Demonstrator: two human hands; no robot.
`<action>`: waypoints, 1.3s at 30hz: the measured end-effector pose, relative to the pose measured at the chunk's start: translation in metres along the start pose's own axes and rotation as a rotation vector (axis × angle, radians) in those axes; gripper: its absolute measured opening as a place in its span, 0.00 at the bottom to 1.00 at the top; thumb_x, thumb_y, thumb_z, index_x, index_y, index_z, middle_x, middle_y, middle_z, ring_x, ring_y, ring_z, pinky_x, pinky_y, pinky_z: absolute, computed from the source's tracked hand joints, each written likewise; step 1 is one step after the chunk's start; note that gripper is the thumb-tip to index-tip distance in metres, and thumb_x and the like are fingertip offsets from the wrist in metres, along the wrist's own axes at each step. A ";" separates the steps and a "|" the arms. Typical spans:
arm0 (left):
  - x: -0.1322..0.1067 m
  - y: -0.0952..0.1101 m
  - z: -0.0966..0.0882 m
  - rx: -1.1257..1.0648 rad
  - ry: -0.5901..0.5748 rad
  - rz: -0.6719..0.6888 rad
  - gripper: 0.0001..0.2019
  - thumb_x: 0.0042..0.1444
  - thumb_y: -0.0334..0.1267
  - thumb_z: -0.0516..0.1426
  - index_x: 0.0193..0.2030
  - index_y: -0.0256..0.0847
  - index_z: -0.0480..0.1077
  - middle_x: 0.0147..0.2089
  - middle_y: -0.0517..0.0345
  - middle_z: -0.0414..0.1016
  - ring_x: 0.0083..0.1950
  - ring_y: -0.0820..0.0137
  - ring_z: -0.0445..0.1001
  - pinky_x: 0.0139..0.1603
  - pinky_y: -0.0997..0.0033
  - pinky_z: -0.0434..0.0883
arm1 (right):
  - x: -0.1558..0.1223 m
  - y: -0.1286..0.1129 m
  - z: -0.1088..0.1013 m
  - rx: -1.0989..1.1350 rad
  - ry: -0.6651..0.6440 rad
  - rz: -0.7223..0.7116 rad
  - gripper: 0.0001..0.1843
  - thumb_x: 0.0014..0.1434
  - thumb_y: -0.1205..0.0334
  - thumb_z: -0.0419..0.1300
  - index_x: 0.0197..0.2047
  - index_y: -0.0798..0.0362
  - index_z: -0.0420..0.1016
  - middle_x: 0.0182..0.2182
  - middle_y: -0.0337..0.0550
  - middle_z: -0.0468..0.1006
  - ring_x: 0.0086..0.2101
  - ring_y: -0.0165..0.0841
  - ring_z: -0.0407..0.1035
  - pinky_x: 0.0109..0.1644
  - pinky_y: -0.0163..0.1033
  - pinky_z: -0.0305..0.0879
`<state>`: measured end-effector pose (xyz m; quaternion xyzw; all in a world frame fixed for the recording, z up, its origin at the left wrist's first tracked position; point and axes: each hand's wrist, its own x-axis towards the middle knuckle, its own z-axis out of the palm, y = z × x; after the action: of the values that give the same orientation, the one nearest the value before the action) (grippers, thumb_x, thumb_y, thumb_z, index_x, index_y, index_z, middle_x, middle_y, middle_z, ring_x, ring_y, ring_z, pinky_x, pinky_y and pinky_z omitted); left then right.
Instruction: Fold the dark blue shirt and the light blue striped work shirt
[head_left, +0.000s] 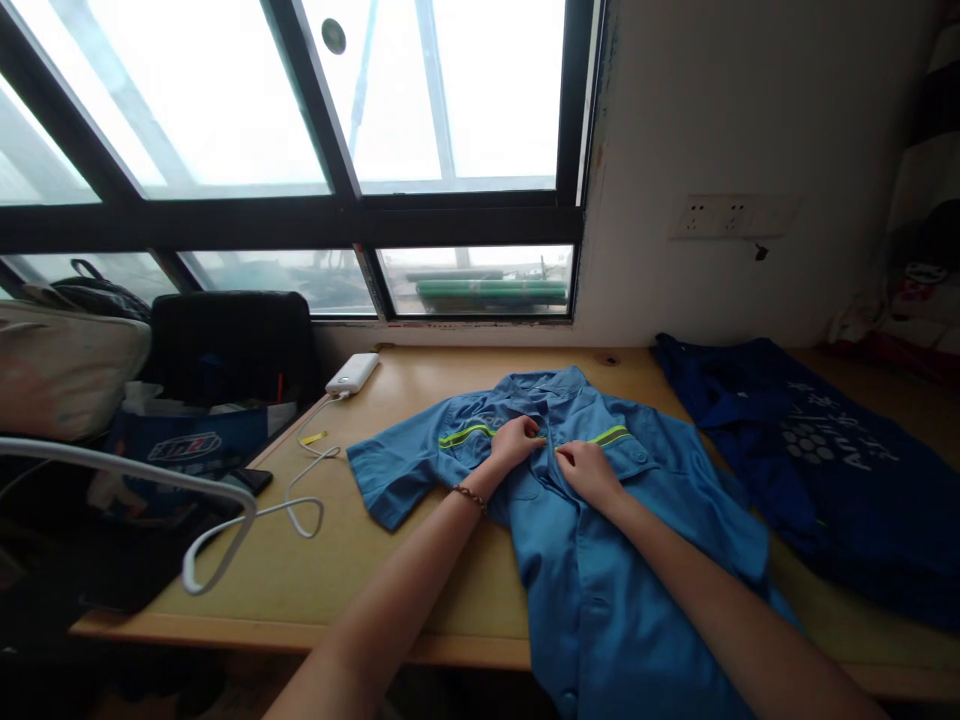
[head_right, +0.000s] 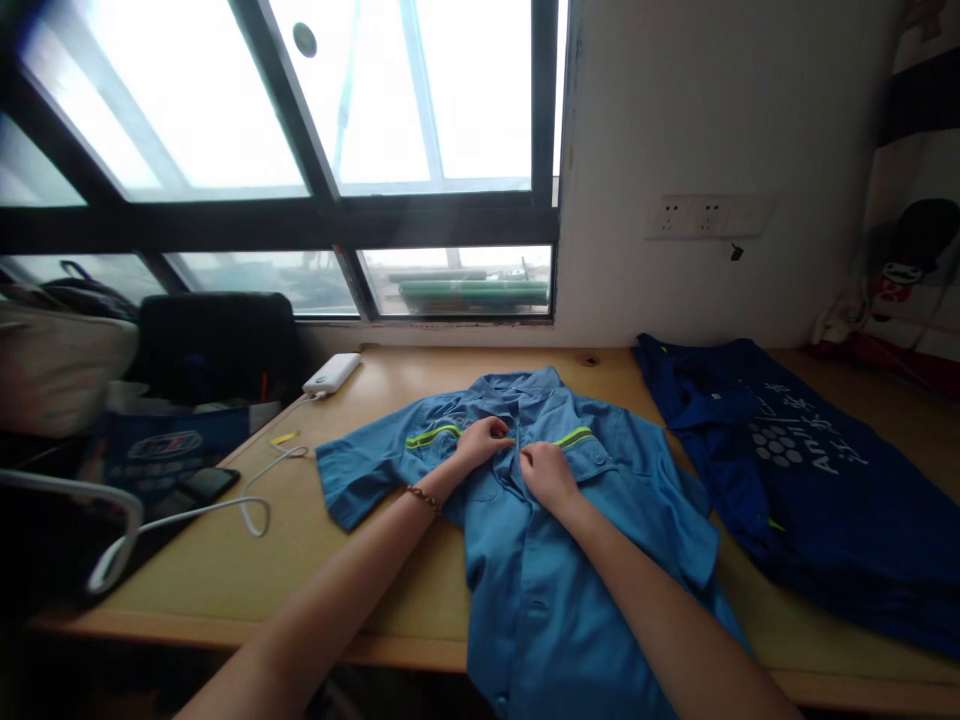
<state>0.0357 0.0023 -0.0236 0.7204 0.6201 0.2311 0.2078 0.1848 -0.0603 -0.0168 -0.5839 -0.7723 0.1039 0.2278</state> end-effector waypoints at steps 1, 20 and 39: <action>0.003 0.000 0.000 -0.015 -0.029 -0.025 0.13 0.41 0.42 0.60 0.36 0.41 0.71 0.35 0.60 0.74 0.35 0.70 0.71 0.32 0.76 0.63 | 0.003 0.005 0.000 0.011 0.036 0.007 0.15 0.57 0.65 0.46 0.37 0.56 0.74 0.33 0.47 0.74 0.35 0.32 0.66 0.40 0.33 0.57; -0.008 0.004 -0.001 -1.067 -0.191 -0.181 0.13 0.46 0.39 0.60 0.33 0.34 0.62 0.29 0.48 0.75 0.28 0.67 0.76 0.27 0.73 0.71 | 0.008 0.030 0.002 -0.087 0.029 0.153 0.24 0.42 0.49 0.61 0.40 0.55 0.69 0.36 0.47 0.64 0.40 0.39 0.57 0.46 0.39 0.54; -0.010 0.005 0.004 -1.125 -0.180 -0.147 0.12 0.46 0.38 0.60 0.33 0.34 0.63 0.28 0.50 0.75 0.28 0.68 0.75 0.29 0.73 0.72 | 0.016 0.034 -0.020 0.812 -0.067 0.216 0.12 0.45 0.63 0.55 0.30 0.57 0.77 0.22 0.40 0.75 0.25 0.31 0.66 0.31 0.35 0.60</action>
<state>0.0407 -0.0082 -0.0248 0.4708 0.4297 0.4483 0.6267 0.2202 -0.0373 -0.0100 -0.5207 -0.6097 0.4421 0.4021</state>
